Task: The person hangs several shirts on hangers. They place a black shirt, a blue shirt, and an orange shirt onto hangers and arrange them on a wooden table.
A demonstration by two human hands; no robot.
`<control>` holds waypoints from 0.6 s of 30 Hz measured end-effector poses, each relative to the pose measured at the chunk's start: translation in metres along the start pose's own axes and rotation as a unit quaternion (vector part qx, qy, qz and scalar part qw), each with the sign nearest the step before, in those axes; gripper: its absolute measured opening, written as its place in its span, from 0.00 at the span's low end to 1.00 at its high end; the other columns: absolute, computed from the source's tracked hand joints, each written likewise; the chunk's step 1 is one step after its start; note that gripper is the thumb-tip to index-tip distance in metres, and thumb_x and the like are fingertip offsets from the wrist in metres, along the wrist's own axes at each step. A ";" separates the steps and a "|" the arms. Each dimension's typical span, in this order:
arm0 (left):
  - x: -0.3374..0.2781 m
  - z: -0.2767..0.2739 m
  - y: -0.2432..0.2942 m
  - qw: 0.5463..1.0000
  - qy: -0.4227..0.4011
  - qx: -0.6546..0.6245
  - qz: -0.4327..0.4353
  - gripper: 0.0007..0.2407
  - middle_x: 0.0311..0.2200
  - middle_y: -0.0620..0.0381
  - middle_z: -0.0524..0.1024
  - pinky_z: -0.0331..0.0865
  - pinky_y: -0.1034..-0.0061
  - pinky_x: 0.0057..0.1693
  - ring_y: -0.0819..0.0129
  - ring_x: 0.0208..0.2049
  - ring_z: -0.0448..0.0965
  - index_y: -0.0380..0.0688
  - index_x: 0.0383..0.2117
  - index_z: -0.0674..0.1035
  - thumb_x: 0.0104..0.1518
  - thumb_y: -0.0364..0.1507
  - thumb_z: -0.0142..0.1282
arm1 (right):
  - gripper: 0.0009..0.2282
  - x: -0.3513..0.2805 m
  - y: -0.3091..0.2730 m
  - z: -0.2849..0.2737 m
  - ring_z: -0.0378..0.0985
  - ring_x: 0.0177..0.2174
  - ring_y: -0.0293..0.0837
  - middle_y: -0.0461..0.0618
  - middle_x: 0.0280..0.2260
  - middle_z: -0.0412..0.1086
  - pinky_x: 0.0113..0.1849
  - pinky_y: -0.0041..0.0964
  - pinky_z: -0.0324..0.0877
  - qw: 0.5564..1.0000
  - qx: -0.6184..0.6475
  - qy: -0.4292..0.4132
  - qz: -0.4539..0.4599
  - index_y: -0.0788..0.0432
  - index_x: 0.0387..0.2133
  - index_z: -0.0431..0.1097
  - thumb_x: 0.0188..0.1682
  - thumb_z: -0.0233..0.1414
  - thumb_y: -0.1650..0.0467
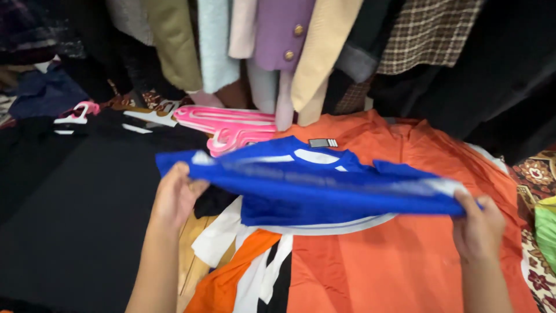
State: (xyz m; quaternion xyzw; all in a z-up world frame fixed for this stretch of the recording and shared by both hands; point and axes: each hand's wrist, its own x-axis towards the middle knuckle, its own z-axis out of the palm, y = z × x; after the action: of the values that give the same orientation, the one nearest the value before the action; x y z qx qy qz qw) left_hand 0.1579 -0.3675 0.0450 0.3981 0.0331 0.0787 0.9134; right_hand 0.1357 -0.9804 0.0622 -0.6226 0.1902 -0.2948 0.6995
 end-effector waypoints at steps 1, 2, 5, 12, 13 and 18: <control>-0.011 -0.024 -0.006 0.994 0.002 0.107 0.000 0.08 0.29 0.64 0.73 0.76 0.68 0.46 0.73 0.34 0.77 0.52 0.26 0.72 0.65 0.28 0.52 | 0.18 -0.014 0.003 -0.013 0.53 0.23 0.28 0.35 0.21 0.50 0.25 0.25 0.49 0.998 -0.070 0.003 -0.003 0.48 0.22 0.55 0.55 0.59 0.70; -0.027 -0.040 -0.012 0.994 0.004 0.107 0.001 0.08 0.29 0.64 0.73 0.76 0.68 0.46 0.73 0.34 0.77 0.52 0.26 0.72 0.65 0.28 0.52 | 0.18 -0.018 0.028 -0.045 0.53 0.23 0.28 0.35 0.21 0.50 0.25 0.25 0.49 0.998 -0.070 0.001 -0.003 0.48 0.22 0.55 0.55 0.59 0.70; -0.070 -0.093 -0.038 0.981 -0.007 0.183 -0.067 0.07 0.30 0.55 0.78 0.78 0.65 0.47 0.64 0.35 0.81 0.45 0.25 0.74 0.62 0.23 0.52 | 0.04 -0.041 0.086 -0.116 0.67 0.31 0.45 0.49 0.26 0.62 0.37 0.42 0.58 0.758 -0.602 -0.106 -0.228 0.47 0.41 0.78 0.59 0.54 0.68; -0.128 -0.152 -0.066 0.937 0.023 0.313 -0.156 0.06 0.32 0.56 0.78 0.67 0.79 0.47 0.73 0.37 0.75 0.37 0.33 0.83 0.61 0.25 0.54 | 0.12 -0.135 0.129 -0.134 0.61 0.20 0.34 0.55 0.28 0.70 0.24 0.29 0.57 0.952 -0.297 0.068 -0.020 0.51 0.38 0.65 0.48 0.63 0.73; -0.134 -0.147 -0.059 0.926 0.019 0.348 -0.146 0.09 0.37 0.53 0.84 0.69 0.78 0.52 0.70 0.43 0.80 0.33 0.36 0.86 0.60 0.24 0.54 | 0.12 -0.144 0.127 -0.137 0.57 0.13 0.38 0.65 0.34 0.75 0.15 0.32 0.51 0.957 -0.289 0.009 -0.030 0.53 0.47 0.67 0.53 0.58 0.75; -0.142 -0.173 -0.055 0.851 0.006 0.513 -0.109 0.07 0.38 0.59 0.79 0.69 0.81 0.52 0.74 0.43 0.82 0.43 0.20 0.85 0.55 0.26 0.59 | 0.12 -0.126 0.187 -0.211 0.71 0.29 0.36 0.44 0.32 0.70 0.37 0.27 0.65 0.896 -0.405 -0.155 -0.092 0.48 0.41 0.83 0.49 0.54 0.73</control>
State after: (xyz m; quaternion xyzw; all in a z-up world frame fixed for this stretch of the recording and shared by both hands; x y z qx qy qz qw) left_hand 0.0033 -0.3038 -0.1130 0.8034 0.1173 -0.0468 0.5818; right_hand -0.0600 -1.0494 -0.1668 -0.9046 0.1242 -0.1549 0.3773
